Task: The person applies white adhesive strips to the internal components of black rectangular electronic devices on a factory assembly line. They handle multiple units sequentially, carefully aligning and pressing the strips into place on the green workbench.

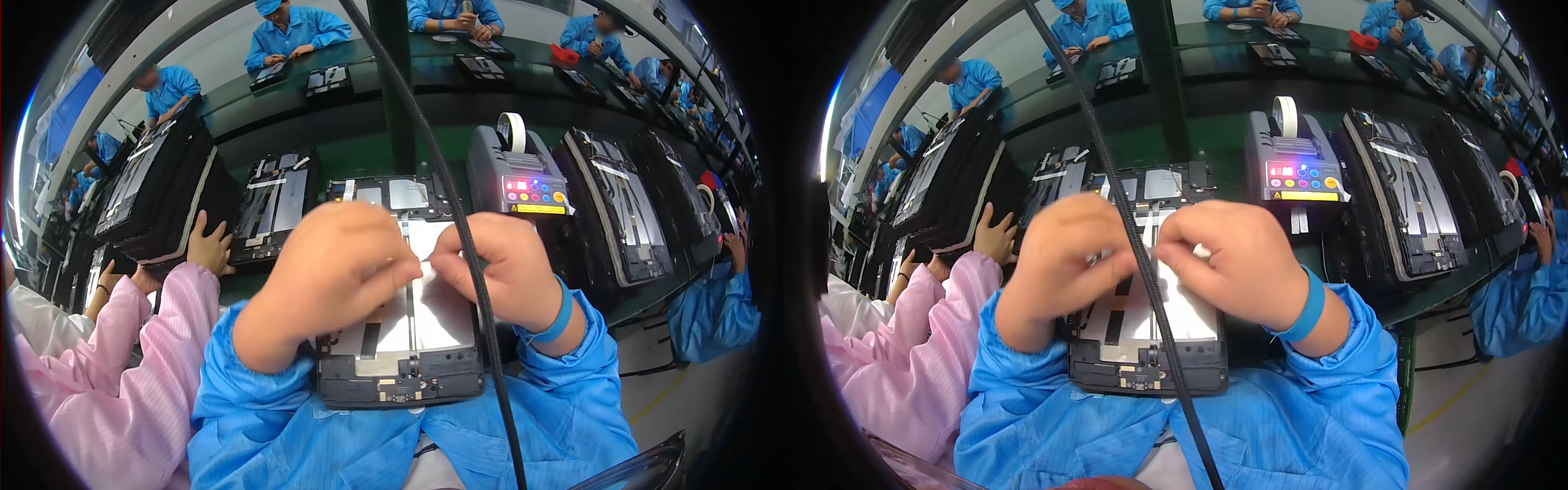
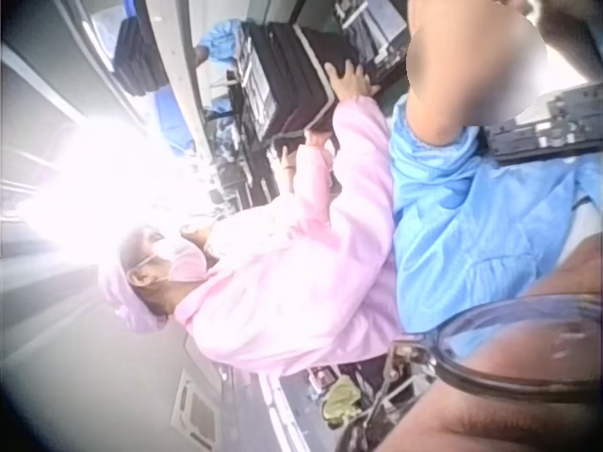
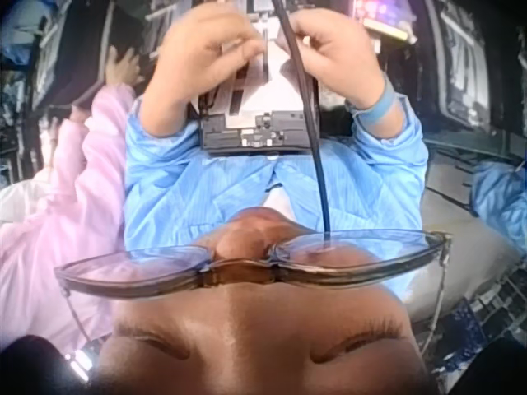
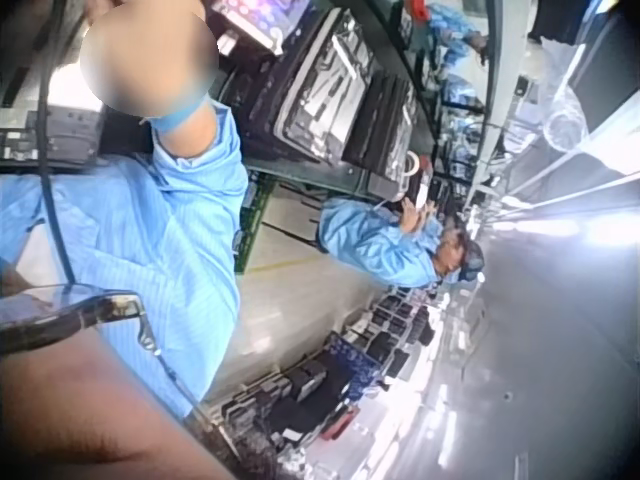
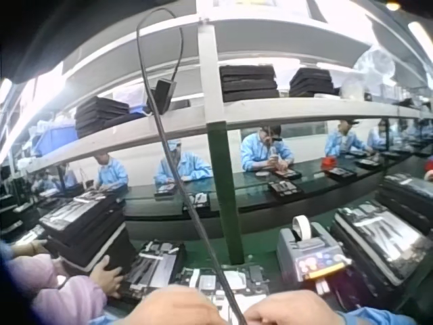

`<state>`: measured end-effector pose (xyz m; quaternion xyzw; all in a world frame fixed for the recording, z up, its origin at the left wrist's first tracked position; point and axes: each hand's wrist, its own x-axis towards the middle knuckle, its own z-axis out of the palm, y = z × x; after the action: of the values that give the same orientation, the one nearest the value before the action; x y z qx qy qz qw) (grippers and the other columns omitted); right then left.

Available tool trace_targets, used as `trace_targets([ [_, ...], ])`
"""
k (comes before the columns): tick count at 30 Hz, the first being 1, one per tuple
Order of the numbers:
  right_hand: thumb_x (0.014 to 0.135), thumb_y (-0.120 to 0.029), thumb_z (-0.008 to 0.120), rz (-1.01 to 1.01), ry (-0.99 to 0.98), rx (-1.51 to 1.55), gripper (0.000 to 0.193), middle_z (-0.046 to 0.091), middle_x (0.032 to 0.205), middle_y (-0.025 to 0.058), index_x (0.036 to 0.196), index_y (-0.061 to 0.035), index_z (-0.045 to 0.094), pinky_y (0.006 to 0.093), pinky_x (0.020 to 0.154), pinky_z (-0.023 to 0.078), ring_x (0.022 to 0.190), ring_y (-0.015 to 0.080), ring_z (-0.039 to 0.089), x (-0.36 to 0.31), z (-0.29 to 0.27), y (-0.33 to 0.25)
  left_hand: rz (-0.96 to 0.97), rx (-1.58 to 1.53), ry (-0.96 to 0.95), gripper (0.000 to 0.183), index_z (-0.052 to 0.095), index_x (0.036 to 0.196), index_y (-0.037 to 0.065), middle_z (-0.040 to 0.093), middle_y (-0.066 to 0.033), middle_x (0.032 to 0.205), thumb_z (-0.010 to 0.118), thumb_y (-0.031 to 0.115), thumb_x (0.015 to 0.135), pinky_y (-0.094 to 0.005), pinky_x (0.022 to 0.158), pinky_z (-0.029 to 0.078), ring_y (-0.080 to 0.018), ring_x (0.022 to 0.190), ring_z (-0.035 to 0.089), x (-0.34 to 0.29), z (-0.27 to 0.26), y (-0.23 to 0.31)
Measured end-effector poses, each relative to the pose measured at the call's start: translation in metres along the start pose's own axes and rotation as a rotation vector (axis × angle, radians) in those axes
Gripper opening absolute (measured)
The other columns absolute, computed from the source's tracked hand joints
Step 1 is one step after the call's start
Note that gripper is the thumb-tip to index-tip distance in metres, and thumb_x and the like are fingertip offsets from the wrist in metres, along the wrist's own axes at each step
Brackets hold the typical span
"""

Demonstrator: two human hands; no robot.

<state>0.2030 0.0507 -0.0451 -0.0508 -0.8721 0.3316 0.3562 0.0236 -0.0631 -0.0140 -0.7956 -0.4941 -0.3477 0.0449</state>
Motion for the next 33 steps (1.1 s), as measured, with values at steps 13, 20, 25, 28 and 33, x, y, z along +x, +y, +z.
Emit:
trace_targets([
  [13,0.092,-0.014,0.058,0.418,0.344,0.480,0.013,0.060,0.079,0.0024,0.093,-0.0010,0.057,0.0219,0.065,0.047,0.072,0.0078,0.056,0.005,-0.011,0.071,-0.172,0.122,-0.367,0.038,0.067,0.110,0.009,0.051,-0.0206,0.122,0.072,0.020,0.074,-0.0419,0.099,0.039,-0.0371,0.117,0.047,0.044,0.035,-0.045],
  [20,0.091,-0.011,0.057,0.462,0.282,0.560,0.010,0.060,0.080,0.0020,0.094,-0.0017,0.056,0.0221,0.065,0.047,0.071,0.0078,0.056,0.020,-0.008,0.077,-0.109,0.060,-0.340,0.038,0.067,0.110,0.009,0.052,-0.0195,0.121,0.071,0.021,0.074,-0.0438,0.102,0.036,-0.0373,0.120,0.043,0.046,0.056,-0.060],
  [25,0.087,-0.010,0.060,0.494,0.263,0.514,0.013,0.060,0.080,0.0029,0.095,-0.0014,0.056,0.0234,0.065,0.047,0.070,0.0088,0.056,0.018,-0.009,0.082,-0.107,-0.016,-0.379,0.033,0.070,0.103,0.012,0.051,-0.0188,0.126,0.074,0.019,0.071,-0.0467,0.106,0.032,-0.0404,0.129,0.037,0.045,0.040,-0.058],
  [28,0.081,-0.011,0.065,0.522,0.203,0.348,0.022,0.061,0.085,0.0071,0.099,-0.0006,0.055,0.0259,0.067,0.048,0.074,0.0123,0.058,0.025,-0.006,0.085,-0.160,-0.031,-0.336,0.032,0.072,0.100,0.012,0.052,-0.0187,0.127,0.076,0.018,0.069,-0.0477,0.107,0.031,-0.0407,0.132,0.035,0.033,0.034,-0.063],
  [33,0.073,-0.017,0.071,0.505,-0.047,0.149,0.045,0.058,0.105,0.0158,0.110,0.0001,0.052,0.0298,0.068,0.051,0.091,0.0197,0.060,0.041,0.000,0.105,-0.209,-0.001,-0.320,0.026,0.073,0.098,0.012,0.053,-0.0143,0.127,0.073,0.017,0.073,-0.0460,0.106,0.033,-0.0383,0.133,0.033,0.027,0.032,-0.064],
])
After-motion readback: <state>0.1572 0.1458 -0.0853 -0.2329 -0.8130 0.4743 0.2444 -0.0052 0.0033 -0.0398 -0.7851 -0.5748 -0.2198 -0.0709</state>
